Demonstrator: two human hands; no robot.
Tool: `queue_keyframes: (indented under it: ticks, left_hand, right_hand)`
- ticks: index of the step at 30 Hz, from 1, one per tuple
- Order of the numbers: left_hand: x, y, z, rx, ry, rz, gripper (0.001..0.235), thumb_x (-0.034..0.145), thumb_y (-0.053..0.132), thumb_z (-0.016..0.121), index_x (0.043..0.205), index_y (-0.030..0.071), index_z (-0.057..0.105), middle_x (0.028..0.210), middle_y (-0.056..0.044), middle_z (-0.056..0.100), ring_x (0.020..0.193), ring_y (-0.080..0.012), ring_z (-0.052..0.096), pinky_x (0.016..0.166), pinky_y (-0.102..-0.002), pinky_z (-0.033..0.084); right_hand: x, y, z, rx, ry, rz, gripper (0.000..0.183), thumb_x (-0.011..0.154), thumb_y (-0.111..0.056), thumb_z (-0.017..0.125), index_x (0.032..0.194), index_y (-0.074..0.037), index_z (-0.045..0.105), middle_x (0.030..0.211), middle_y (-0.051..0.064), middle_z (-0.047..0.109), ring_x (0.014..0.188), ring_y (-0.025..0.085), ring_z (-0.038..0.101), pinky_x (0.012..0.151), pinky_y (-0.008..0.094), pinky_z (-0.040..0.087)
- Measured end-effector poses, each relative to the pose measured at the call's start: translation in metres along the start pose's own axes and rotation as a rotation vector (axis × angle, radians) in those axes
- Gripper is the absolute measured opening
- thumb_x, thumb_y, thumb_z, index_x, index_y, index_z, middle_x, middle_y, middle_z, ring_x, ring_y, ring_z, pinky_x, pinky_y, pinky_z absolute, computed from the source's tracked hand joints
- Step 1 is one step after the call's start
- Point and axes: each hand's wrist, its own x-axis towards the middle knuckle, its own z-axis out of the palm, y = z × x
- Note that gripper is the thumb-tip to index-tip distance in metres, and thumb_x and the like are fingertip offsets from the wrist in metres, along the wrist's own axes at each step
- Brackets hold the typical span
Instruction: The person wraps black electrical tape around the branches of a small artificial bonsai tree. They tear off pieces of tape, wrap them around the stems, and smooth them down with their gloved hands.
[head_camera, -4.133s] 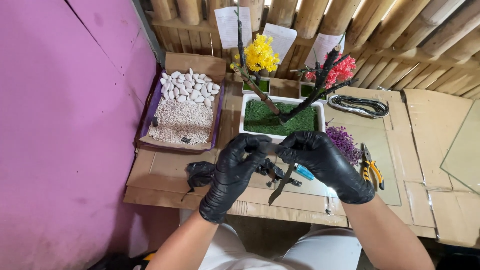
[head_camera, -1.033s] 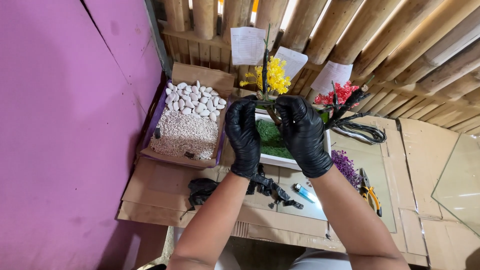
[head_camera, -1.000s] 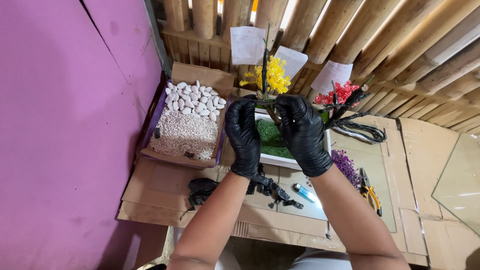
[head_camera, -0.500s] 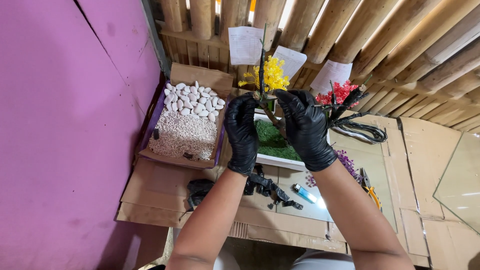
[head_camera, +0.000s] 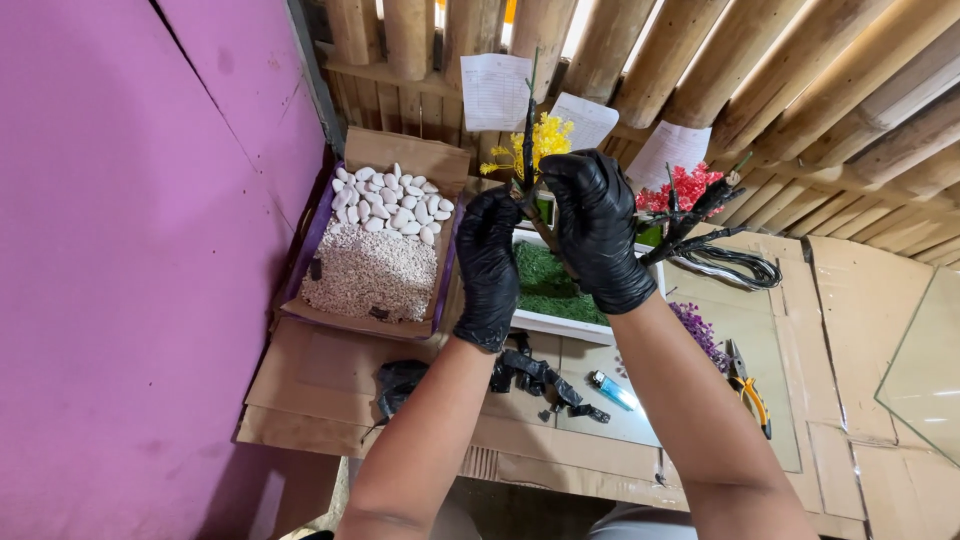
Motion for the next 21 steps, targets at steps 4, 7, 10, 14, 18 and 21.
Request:
queue_keyframes:
  ticks: [4, 7, 10, 14, 18, 21]
  left_hand:
    - [0.002, 0.000, -0.001, 0.000, 0.002, -0.041, 0.022, 0.084, 0.006, 0.080, 0.103, 0.014, 0.075, 0.084, -0.002, 0.071, 0.079, -0.0110, 0.062, 0.083, -0.029, 0.048]
    - [0.001, 0.002, 0.001, -0.004, 0.004, -0.050, 0.023, 0.083, 0.007, 0.081, 0.104, 0.014, 0.076, 0.082, -0.002, 0.070, 0.078, -0.0113, 0.062, 0.083, -0.029, 0.047]
    - [-0.001, 0.008, 0.001, 0.023, 0.005, -0.062, 0.022, 0.083, 0.009, 0.082, 0.104, 0.015, 0.076, 0.082, -0.002, 0.070, 0.078, -0.0106, 0.060, 0.084, -0.029, 0.046]
    - [-0.001, 0.009, 0.000, 0.034, -0.021, -0.058, 0.019, 0.085, 0.010, 0.079, 0.103, 0.015, 0.075, 0.082, -0.002, 0.070, 0.080, -0.0104, 0.059, 0.084, -0.027, 0.044]
    - [-0.003, 0.009, -0.001, 0.023, -0.013, -0.066, 0.020, 0.085, 0.010, 0.080, 0.104, 0.015, 0.075, 0.083, -0.003, 0.071, 0.080, -0.0118, 0.060, 0.085, -0.028, 0.044]
    - [0.000, 0.005, -0.003, 0.019, -0.021, -0.064, 0.021, 0.085, 0.012, 0.081, 0.105, 0.015, 0.075, 0.083, -0.003, 0.071, 0.080, -0.0119, 0.061, 0.085, -0.028, 0.045]
  right_hand:
    - [0.009, -0.007, 0.001, 0.065, -0.047, 0.012, 0.009, 0.103, -0.007, 0.067, 0.107, -0.004, 0.075, 0.092, 0.018, 0.067, 0.087, 0.051, 0.062, 0.079, 0.050, 0.055]
    - [0.019, -0.010, 0.000, 0.105, -0.083, 0.016, 0.008, 0.101, -0.006, 0.070, 0.106, -0.005, 0.076, 0.092, 0.018, 0.067, 0.086, 0.050, 0.063, 0.078, 0.050, 0.055]
    - [0.026, -0.013, 0.001, 0.166, -0.118, 0.069, 0.006, 0.099, -0.006, 0.074, 0.104, -0.006, 0.077, 0.092, 0.015, 0.068, 0.088, 0.044, 0.067, 0.079, 0.047, 0.055]
    - [0.027, -0.011, 0.007, 0.270, -0.142, 0.281, 0.006, 0.094, -0.006, 0.081, 0.097, -0.009, 0.078, 0.089, 0.012, 0.071, 0.089, 0.030, 0.072, 0.082, 0.039, 0.056]
    - [0.020, -0.001, 0.011, 0.350, -0.126, 0.399, 0.007, 0.092, -0.006, 0.083, 0.097, -0.008, 0.078, 0.090, 0.014, 0.072, 0.094, 0.031, 0.073, 0.082, 0.038, 0.057]
    - [0.017, 0.005, 0.009, 0.410, -0.113, 0.522, 0.008, 0.090, -0.007, 0.083, 0.096, -0.009, 0.078, 0.091, 0.007, 0.075, 0.095, 0.015, 0.069, 0.087, 0.033, 0.056]
